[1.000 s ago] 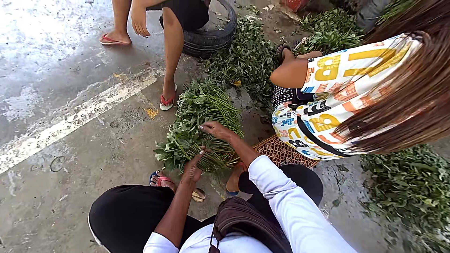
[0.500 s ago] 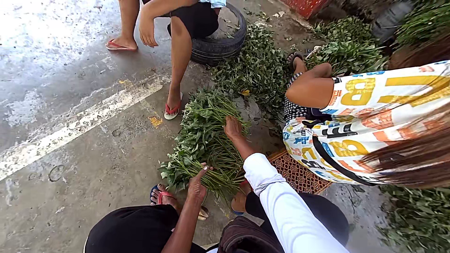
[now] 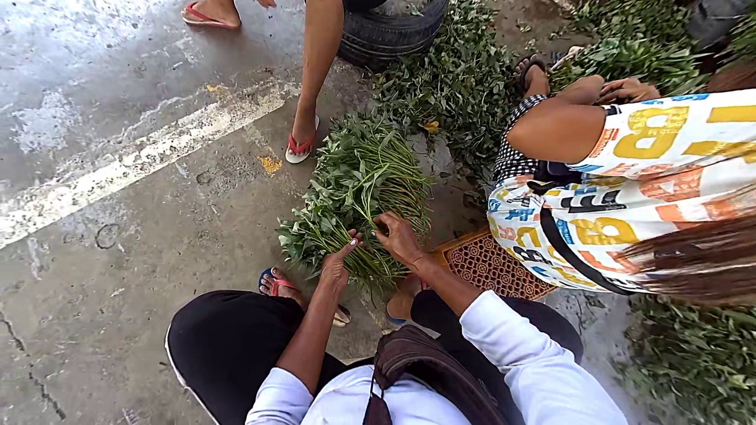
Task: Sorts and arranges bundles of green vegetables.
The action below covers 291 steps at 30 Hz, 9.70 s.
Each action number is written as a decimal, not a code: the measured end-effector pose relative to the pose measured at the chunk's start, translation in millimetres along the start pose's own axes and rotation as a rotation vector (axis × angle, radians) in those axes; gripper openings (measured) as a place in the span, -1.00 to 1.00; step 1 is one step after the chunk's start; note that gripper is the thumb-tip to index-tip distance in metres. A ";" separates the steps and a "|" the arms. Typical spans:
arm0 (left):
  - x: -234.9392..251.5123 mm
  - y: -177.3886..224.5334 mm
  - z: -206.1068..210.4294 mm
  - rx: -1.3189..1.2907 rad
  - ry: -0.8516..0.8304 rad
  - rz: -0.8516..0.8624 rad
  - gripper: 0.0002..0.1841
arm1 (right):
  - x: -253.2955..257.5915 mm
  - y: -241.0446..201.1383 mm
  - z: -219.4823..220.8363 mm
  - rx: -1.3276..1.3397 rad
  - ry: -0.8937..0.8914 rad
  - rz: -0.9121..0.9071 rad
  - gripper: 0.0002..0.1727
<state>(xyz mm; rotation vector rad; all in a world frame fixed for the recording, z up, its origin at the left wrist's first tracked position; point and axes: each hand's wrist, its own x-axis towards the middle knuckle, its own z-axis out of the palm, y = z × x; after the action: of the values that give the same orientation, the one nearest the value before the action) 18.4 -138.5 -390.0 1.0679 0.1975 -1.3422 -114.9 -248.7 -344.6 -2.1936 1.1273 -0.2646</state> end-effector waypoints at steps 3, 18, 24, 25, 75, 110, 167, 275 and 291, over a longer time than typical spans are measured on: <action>-0.7 -3.6 -2.5 0.060 -0.002 -0.022 -0.62 | -27.7 -12.0 14.7 0.067 -0.069 0.011 -0.73; -2.5 -9.2 -8.3 0.214 0.027 -0.013 -0.48 | -47.7 -4.0 30.3 0.095 -0.031 0.017 -0.78; -0.5 -11.5 -9.8 0.301 0.089 -0.005 -0.33 | -40.7 -10.1 8.6 0.256 0.171 0.048 -0.79; -0.2 -12.4 -10.3 0.305 0.108 -0.008 -0.31 | -41.2 -12.2 5.8 0.383 0.229 0.076 -0.77; 0.3 -32.2 -14.5 0.210 0.108 -0.124 -0.58 | -25.8 -19.4 25.6 0.035 -0.378 0.258 -0.68; 3.8 2.2 -6.5 -0.081 0.083 0.027 -0.63 | -16.6 1.2 37.8 0.342 -0.113 -0.109 -0.73; 1.9 -6.8 -5.6 0.036 0.052 -0.082 -0.46 | -44.7 -8.3 42.2 -0.192 -0.157 -0.086 -0.48; -171.3 71.6 52.5 -0.236 -0.188 0.371 -0.68 | -76.5 -93.0 -26.3 -0.394 0.543 -0.634 -0.06; -206.0 63.5 56.9 -0.154 -0.284 0.463 -0.74 | -131.7 -96.4 -29.6 -0.168 0.574 -0.588 0.25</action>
<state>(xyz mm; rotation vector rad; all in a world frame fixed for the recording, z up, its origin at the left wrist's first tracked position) -11.9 -46.6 -189.1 0.7252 -0.1501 -1.0231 -145.5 -118.4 -246.6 -2.6478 0.7550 -1.1454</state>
